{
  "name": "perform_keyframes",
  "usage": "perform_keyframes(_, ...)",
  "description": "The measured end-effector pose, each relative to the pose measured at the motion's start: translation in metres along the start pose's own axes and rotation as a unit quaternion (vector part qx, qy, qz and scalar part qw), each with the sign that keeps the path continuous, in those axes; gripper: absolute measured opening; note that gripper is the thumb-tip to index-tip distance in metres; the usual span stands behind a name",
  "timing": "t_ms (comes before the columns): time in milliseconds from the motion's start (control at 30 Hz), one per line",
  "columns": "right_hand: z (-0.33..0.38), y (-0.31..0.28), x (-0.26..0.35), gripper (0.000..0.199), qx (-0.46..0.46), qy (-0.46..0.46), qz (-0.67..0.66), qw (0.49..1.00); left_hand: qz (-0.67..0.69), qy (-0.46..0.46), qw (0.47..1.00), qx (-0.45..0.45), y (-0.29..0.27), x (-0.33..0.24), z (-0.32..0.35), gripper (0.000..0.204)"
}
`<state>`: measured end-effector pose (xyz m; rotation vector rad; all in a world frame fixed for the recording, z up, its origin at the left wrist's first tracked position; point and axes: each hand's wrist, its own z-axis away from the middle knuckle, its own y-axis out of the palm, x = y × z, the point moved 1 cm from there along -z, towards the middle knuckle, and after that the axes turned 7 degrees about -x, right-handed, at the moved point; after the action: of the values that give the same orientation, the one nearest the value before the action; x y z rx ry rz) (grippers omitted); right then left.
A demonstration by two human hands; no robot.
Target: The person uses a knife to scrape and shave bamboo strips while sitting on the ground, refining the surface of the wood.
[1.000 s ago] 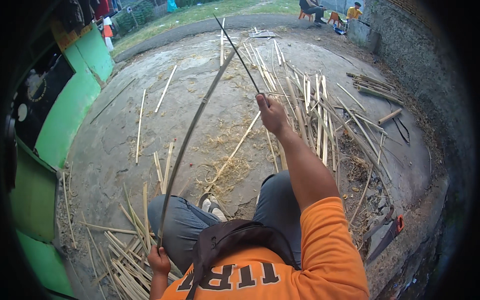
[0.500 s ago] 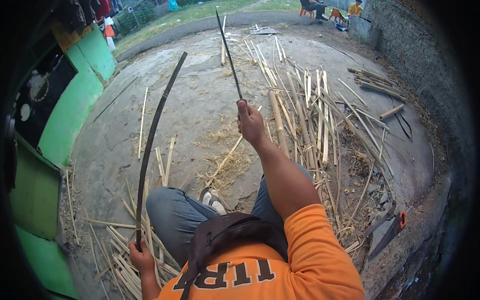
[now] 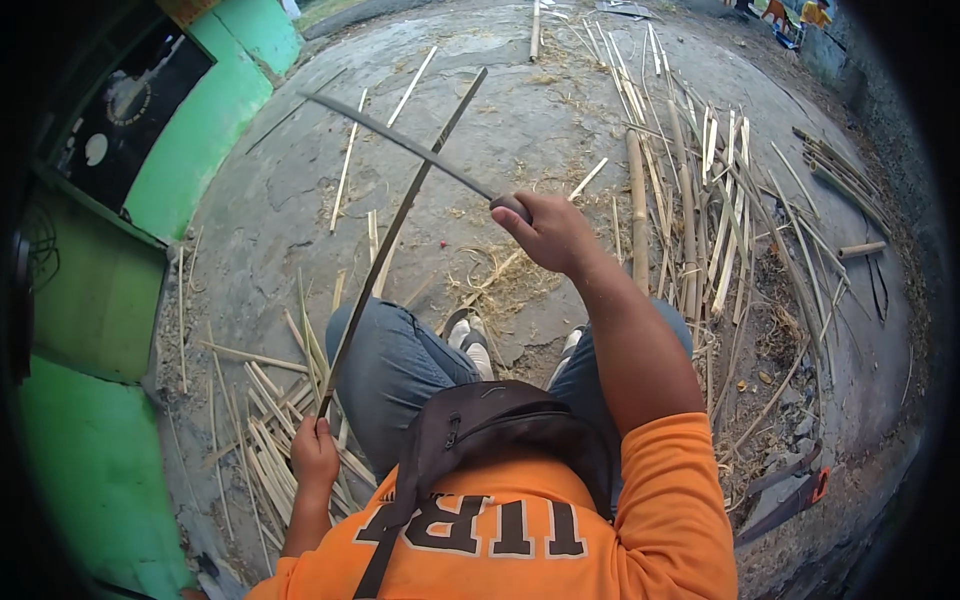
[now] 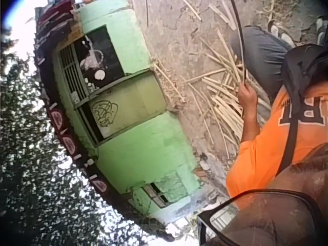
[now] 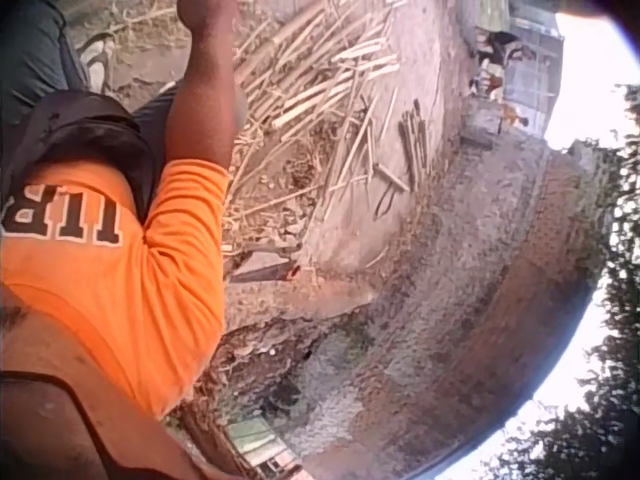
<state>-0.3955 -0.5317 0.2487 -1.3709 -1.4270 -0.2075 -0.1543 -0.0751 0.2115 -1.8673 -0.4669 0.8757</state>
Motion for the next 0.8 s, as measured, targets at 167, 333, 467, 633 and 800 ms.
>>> perform_keyframes(167, 0.009, 0.016, 0.024, 0.047, 0.083, -0.121, 0.117, 0.982, 0.011, -0.01, 0.999, -0.034, 0.005, 0.004, 0.015, 0.027)
perform_keyframes(333, 0.013, 0.032, 0.028, 0.059, 0.16, -0.106, 0.16, 0.968, -0.011, 0.029, 0.999, 0.029, 0.01, 0.006, 0.012, 0.028)
perform_keyframes(467, 0.013, 0.043, 0.035, 0.06, 0.193, -0.107, 0.196, 0.955, -0.042, 0.017, 0.996, 0.077, 0.008, 0.012, 0.01, 0.028)
perform_keyframes(633, 0.016, 0.051, 0.033, 0.052, 0.182, -0.147, 0.191, 0.953, 0.008, -0.016, 0.998, 0.058, 0.006, 0.008, 0.007, 0.03)
perform_keyframes(800, 0.015, 0.054, 0.036, 0.06, 0.223, -0.126, 0.226, 0.94, 0.029, -0.018, 0.996, 0.084, 0.0, 0.013, 0.001, 0.032)
